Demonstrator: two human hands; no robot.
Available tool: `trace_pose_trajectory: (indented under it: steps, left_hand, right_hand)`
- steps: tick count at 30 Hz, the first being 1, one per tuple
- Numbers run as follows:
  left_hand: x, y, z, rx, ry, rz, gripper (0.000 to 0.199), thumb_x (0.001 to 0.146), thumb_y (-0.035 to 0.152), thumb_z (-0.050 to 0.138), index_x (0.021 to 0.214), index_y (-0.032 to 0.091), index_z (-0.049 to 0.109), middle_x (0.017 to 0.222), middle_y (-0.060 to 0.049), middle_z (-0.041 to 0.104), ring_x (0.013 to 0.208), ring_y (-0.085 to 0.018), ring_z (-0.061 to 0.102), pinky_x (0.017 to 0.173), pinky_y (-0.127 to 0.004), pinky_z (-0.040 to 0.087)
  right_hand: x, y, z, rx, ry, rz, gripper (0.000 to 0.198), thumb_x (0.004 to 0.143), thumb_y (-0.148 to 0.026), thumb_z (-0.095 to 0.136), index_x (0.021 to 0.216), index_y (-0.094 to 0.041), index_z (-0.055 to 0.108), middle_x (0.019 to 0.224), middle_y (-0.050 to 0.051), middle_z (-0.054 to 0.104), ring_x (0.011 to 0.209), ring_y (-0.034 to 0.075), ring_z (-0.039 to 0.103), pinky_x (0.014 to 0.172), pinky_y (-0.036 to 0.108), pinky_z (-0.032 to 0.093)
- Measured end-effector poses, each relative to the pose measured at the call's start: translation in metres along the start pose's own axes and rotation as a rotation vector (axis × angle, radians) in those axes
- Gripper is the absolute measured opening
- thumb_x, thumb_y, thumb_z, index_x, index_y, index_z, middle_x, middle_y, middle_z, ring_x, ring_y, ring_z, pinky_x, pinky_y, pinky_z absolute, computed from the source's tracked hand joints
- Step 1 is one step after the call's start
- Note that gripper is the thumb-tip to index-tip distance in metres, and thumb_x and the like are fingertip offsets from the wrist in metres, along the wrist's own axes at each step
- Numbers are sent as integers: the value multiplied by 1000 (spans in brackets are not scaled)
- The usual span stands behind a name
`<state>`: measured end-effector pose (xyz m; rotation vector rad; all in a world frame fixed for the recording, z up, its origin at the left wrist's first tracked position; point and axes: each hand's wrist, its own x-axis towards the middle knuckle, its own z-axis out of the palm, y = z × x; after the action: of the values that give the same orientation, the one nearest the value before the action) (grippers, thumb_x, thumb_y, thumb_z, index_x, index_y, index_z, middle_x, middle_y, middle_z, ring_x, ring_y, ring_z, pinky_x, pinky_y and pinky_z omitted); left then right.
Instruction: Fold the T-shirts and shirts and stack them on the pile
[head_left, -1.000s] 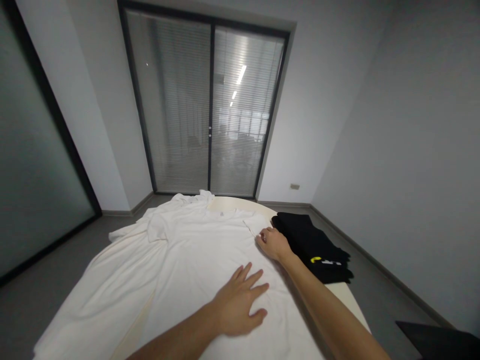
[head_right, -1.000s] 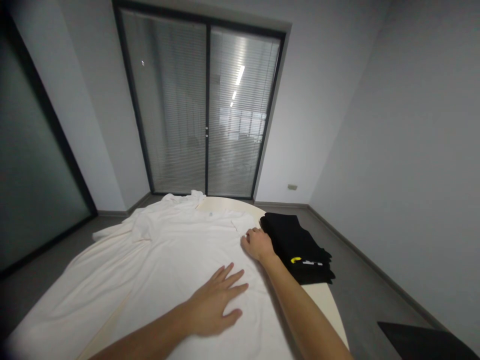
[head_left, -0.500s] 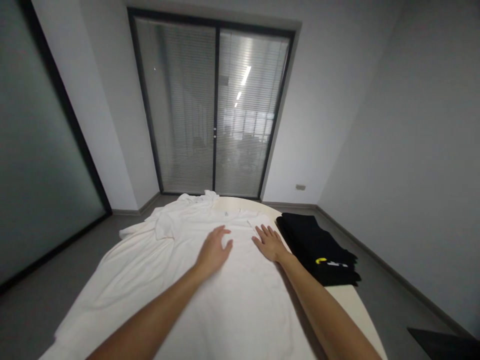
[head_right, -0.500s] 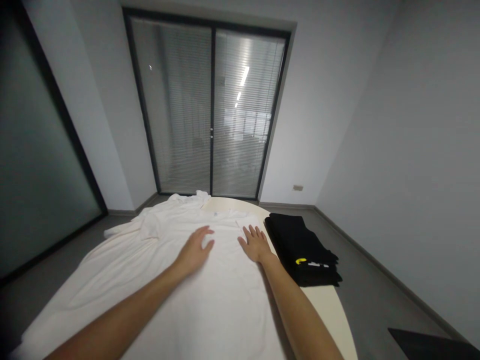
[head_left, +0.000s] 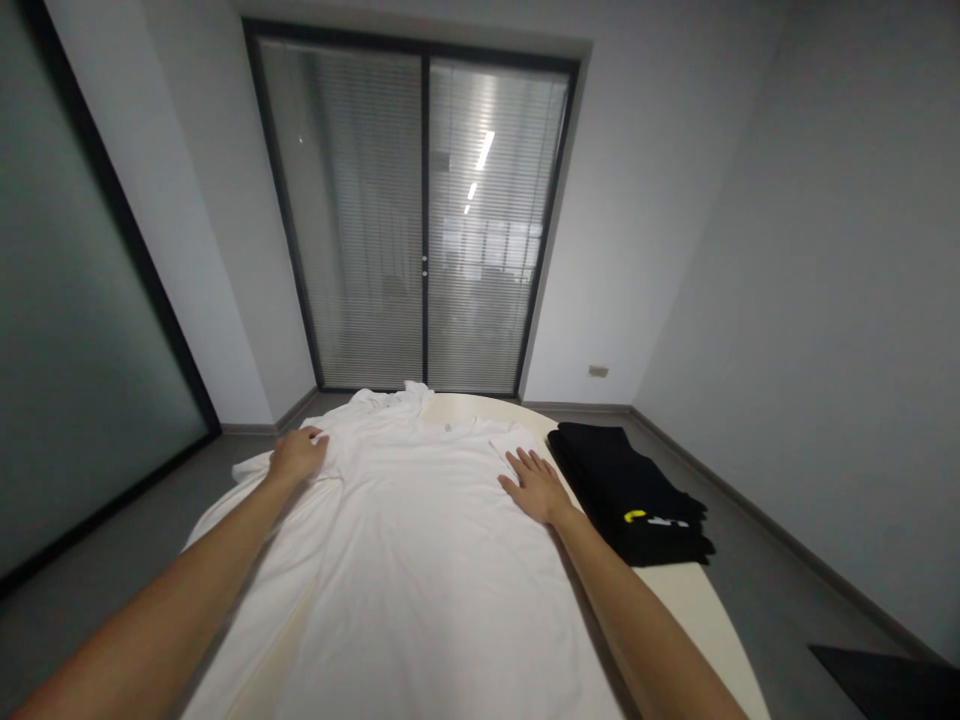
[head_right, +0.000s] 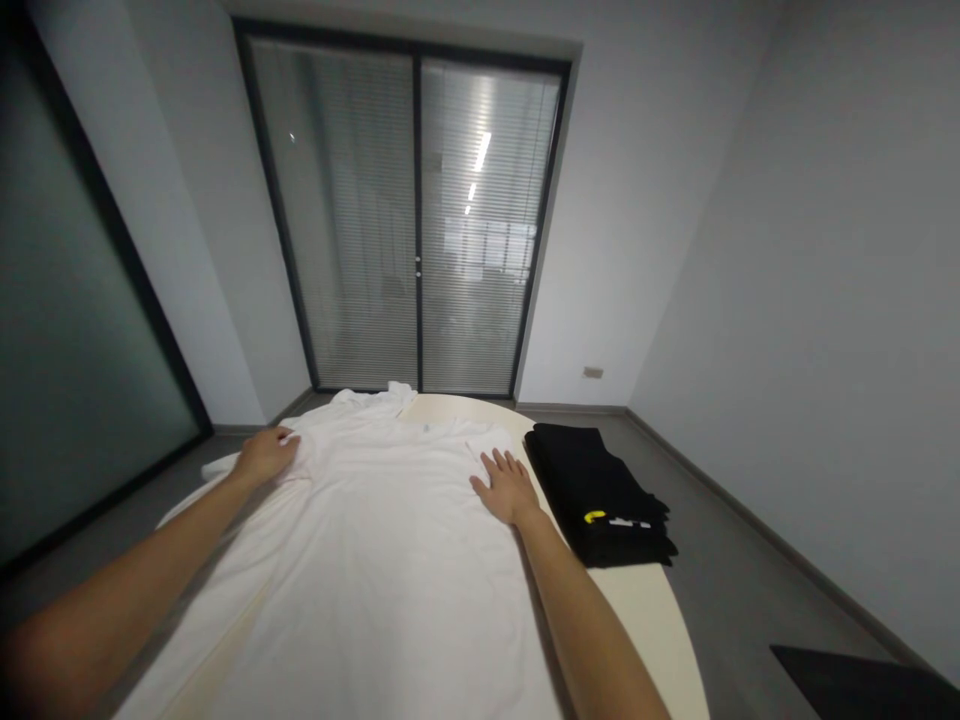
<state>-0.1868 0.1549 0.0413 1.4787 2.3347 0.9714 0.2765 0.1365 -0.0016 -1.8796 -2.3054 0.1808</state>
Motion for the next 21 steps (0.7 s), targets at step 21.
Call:
trace_pose_trajectory:
  steps: [21]
  left_hand:
    - [0, 25, -15, -557, -8, -4, 47, 64, 19, 72, 109, 15, 58, 104, -10, 71, 86, -21, 70, 76, -32, 56]
  right_hand:
    - [4, 4, 6, 2, 1, 4, 73, 96, -67, 29, 156, -26, 29, 165, 6, 19, 152, 29, 12, 120, 43, 8]
